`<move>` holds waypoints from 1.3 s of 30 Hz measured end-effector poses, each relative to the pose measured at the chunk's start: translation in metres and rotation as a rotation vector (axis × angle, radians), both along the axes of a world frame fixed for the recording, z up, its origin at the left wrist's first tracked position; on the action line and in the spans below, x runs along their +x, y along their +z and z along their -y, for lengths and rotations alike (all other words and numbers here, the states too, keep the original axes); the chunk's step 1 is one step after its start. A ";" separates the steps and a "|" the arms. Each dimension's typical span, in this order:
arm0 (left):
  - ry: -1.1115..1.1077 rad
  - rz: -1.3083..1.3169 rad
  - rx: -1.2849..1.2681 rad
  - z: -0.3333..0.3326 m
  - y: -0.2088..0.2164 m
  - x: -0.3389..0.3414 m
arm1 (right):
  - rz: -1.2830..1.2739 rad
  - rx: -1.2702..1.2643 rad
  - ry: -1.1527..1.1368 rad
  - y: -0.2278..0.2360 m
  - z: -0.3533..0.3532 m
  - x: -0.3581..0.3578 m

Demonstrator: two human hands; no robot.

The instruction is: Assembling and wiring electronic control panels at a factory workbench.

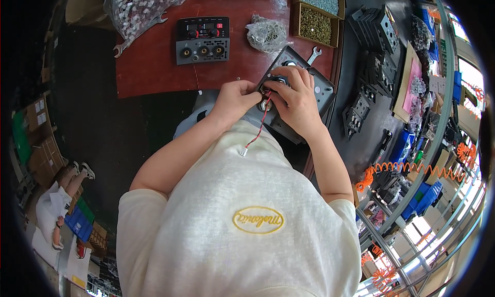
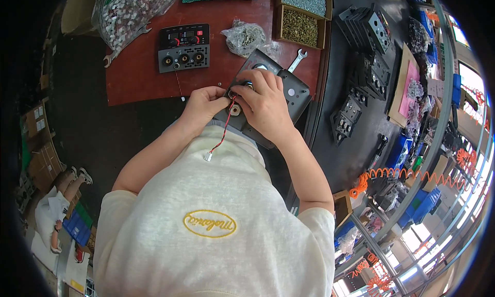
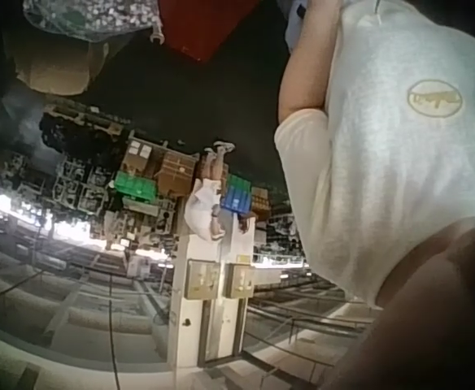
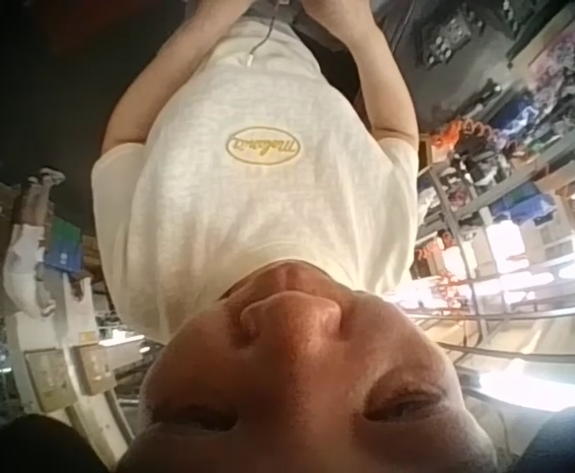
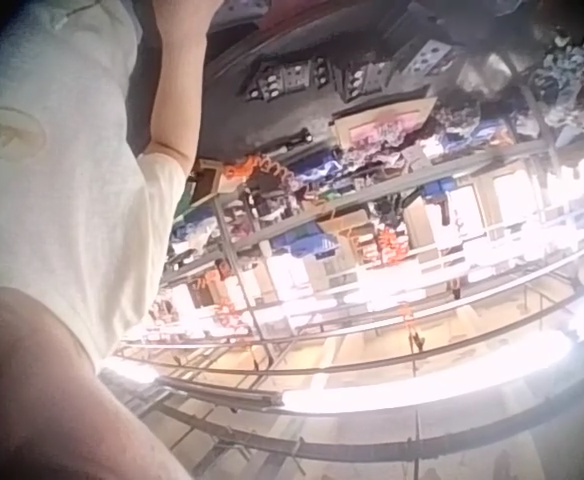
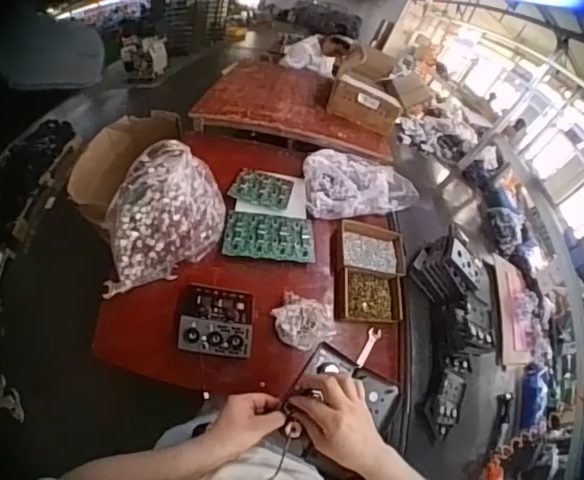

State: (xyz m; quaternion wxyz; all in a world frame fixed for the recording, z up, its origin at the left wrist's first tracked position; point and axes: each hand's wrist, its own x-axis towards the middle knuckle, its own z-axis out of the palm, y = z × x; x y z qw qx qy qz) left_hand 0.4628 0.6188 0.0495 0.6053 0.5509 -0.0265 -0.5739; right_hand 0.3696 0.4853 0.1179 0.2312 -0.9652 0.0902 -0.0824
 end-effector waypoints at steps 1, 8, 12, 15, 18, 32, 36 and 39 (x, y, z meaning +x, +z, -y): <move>-0.001 -0.001 0.001 -0.001 0.000 0.000 | -0.001 0.001 -0.001 0.000 0.000 0.000; -0.035 0.036 0.001 0.000 0.005 -0.002 | -0.015 -0.029 0.011 -0.003 0.002 -0.004; -0.045 0.022 0.016 0.000 0.007 -0.001 | 0.020 -0.037 -0.032 -0.005 0.002 -0.007; -0.039 0.009 0.007 0.000 0.006 -0.003 | 0.043 -0.001 -0.015 -0.001 -0.001 -0.006; -0.046 0.017 0.011 0.000 0.006 -0.006 | -0.026 -0.025 -0.025 -0.004 0.001 -0.010; -0.003 -0.026 0.015 -0.001 0.006 -0.006 | 0.025 0.070 -0.106 -0.005 -0.004 -0.020; -0.008 -0.015 0.017 0.000 0.002 -0.005 | 0.028 0.085 -0.110 -0.007 -0.010 -0.018; -0.032 0.006 0.036 0.000 0.002 -0.007 | 0.007 0.045 -0.076 -0.006 -0.004 -0.018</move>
